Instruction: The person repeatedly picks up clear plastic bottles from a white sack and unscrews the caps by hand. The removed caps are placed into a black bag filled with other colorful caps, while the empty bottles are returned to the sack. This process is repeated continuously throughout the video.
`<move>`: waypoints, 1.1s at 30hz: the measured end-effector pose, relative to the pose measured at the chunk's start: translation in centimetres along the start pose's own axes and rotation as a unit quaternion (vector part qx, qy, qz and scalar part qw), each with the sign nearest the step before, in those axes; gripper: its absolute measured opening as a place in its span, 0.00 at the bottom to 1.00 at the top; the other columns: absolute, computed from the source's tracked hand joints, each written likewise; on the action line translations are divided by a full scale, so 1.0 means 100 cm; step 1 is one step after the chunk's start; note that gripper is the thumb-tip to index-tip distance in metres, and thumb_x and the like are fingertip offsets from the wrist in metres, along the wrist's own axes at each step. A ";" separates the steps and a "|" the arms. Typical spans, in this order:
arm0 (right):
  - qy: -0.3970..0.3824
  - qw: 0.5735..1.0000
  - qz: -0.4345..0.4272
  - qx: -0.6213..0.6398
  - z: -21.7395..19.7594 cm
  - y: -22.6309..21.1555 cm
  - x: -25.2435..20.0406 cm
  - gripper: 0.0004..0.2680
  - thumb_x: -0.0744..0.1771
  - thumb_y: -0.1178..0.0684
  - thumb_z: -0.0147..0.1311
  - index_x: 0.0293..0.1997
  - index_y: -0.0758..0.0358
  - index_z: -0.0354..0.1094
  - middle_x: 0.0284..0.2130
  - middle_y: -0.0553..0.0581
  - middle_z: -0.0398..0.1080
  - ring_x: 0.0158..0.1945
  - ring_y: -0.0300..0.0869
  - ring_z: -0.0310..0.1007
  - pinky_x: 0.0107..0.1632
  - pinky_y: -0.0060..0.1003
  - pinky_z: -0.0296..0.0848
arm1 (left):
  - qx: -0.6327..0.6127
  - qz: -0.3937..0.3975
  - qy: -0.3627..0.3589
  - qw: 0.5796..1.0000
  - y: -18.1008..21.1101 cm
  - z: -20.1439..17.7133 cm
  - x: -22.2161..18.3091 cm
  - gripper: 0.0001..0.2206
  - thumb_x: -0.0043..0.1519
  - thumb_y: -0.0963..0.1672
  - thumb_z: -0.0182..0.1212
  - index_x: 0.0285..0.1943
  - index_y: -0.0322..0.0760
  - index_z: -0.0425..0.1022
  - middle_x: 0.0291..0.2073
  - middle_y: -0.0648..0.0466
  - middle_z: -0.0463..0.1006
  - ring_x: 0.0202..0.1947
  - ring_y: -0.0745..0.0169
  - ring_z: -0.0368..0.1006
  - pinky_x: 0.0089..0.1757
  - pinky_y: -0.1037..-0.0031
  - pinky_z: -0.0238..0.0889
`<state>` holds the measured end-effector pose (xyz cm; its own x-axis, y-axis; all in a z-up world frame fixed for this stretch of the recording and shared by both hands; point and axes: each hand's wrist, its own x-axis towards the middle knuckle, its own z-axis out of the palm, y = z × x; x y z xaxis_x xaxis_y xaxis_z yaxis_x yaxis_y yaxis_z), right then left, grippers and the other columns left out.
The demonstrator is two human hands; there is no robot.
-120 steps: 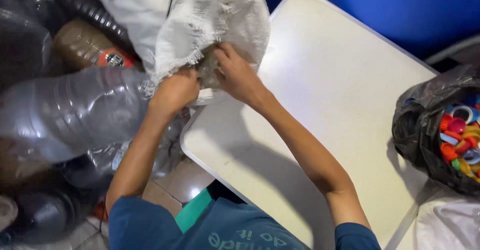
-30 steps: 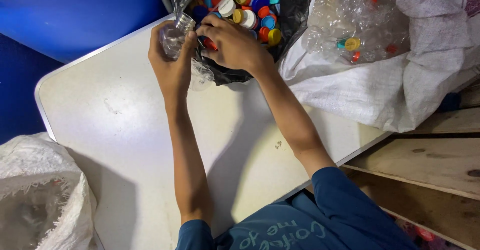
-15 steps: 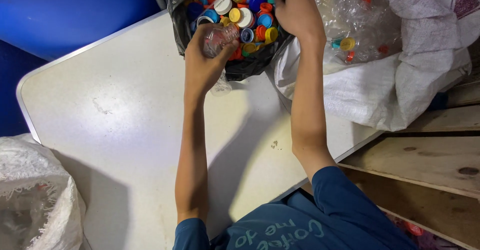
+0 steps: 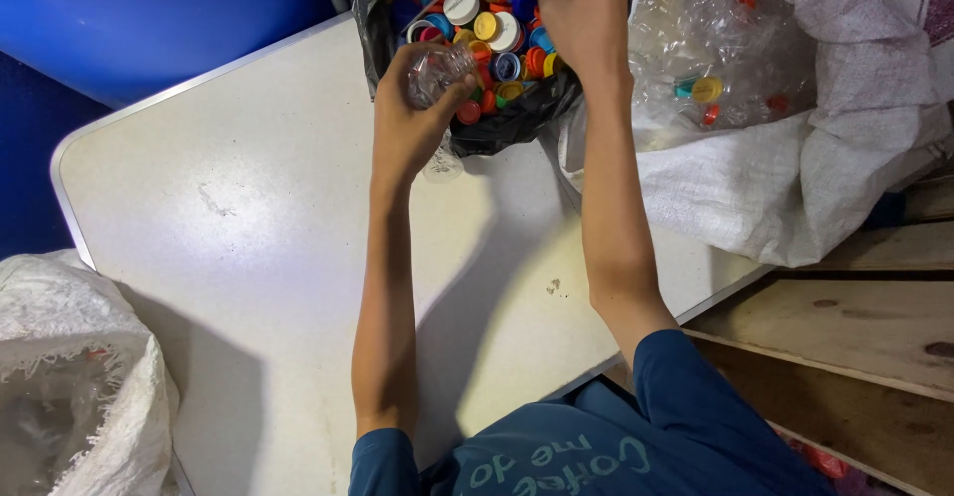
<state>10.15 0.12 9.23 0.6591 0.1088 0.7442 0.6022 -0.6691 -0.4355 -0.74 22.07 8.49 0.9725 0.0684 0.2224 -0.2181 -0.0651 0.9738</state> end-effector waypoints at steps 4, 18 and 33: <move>-0.156 0.925 0.048 0.343 0.010 -0.015 0.007 0.04 0.73 0.60 0.54 0.54 0.67 0.68 0.48 0.59 0.78 0.52 0.49 0.83 0.58 0.44 0.83 | 0.023 0.039 0.002 0.999 0.003 -0.006 -0.005 0.18 0.61 0.43 0.74 0.56 0.32 0.74 0.45 0.50 0.83 0.45 0.65 0.80 0.45 0.74 0.75; -0.107 0.994 -0.005 -0.013 0.017 0.038 -0.008 0.12 0.69 0.66 0.52 0.60 0.66 0.69 0.51 0.71 0.73 0.55 0.66 0.70 0.56 0.54 0.70 | 0.058 0.088 0.039 0.994 0.030 -0.016 -0.014 0.18 0.62 0.43 0.74 0.57 0.32 0.73 0.47 0.49 0.81 0.46 0.64 0.80 0.47 0.73 0.77; -0.064 0.997 -0.039 0.008 -0.023 -0.009 0.001 0.17 0.66 0.61 0.70 0.60 0.66 0.68 0.51 0.67 0.72 0.52 0.60 0.74 0.53 0.48 0.74 | 0.055 0.109 0.032 0.992 0.029 -0.014 -0.014 0.18 0.62 0.42 0.74 0.58 0.31 0.73 0.49 0.49 0.82 0.50 0.62 0.80 0.51 0.72 0.76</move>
<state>8.69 -0.96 10.82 0.6610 0.2540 0.7061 0.6610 -0.6425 -0.3877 -2.82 23.17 11.02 0.8957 0.1031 0.4326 -0.4084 -0.1941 0.8919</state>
